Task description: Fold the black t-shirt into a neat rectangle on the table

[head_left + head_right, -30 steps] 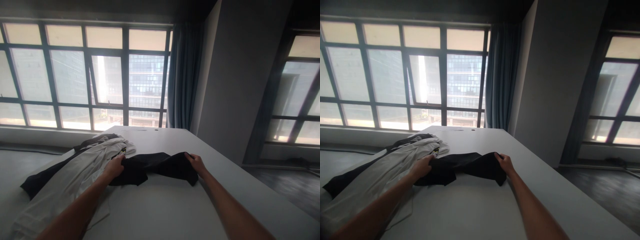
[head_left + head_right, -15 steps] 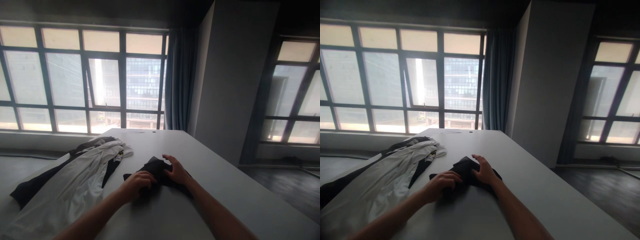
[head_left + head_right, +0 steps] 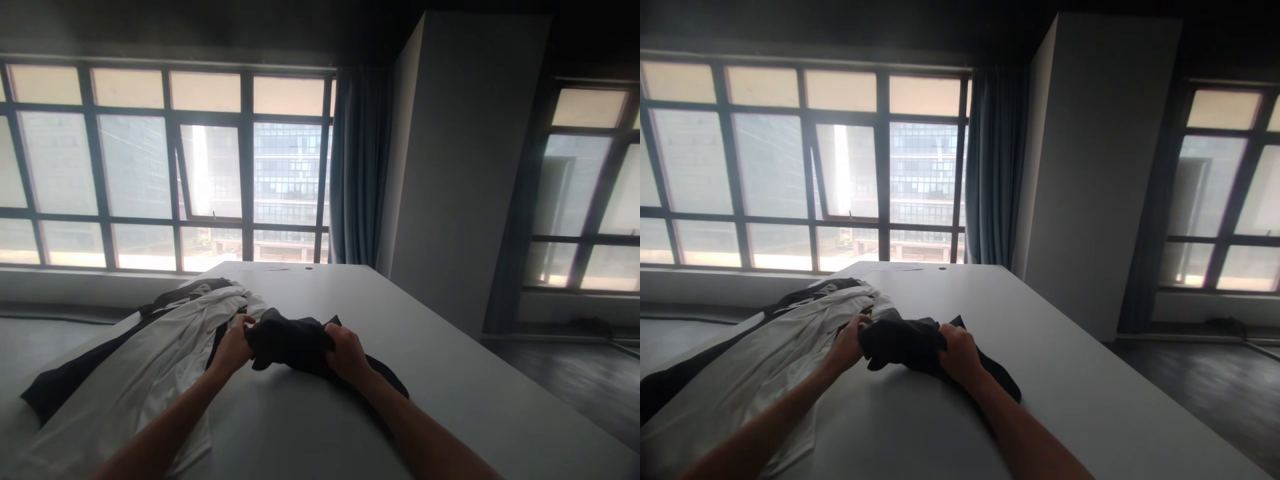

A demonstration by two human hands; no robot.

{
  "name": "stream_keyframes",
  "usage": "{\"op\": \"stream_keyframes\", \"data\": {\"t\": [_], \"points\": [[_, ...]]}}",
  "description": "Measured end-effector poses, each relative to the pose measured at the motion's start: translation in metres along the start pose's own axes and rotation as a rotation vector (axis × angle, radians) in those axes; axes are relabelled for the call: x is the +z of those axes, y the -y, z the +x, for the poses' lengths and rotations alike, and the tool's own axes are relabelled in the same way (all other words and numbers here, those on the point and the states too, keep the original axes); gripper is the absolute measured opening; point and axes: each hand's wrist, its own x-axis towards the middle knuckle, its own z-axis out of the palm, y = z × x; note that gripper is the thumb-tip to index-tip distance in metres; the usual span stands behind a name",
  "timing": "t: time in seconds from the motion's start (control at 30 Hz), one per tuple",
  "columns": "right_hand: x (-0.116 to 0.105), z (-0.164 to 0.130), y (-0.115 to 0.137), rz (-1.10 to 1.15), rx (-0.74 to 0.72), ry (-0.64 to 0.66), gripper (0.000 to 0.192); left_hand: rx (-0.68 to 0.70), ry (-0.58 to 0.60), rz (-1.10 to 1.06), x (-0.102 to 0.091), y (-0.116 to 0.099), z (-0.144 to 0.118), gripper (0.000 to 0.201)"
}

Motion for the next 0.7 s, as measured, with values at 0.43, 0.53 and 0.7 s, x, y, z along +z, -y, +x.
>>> {"op": "stream_keyframes", "data": {"t": [0.43,0.53,0.7], "points": [[0.011,-0.007,0.031,0.155,-0.511,0.119,0.042,0.251,0.414,-0.634,0.042,-0.013,-0.03,0.058],[0.009,-0.007,0.035,0.184,-0.446,0.136,0.034,0.22,0.241,-0.562,0.051,-0.015,-0.026,0.033],[-0.009,-0.002,0.019,0.256,-0.244,0.049,0.035,0.063,0.041,-0.843,0.004,-0.008,-0.001,0.035]]}}
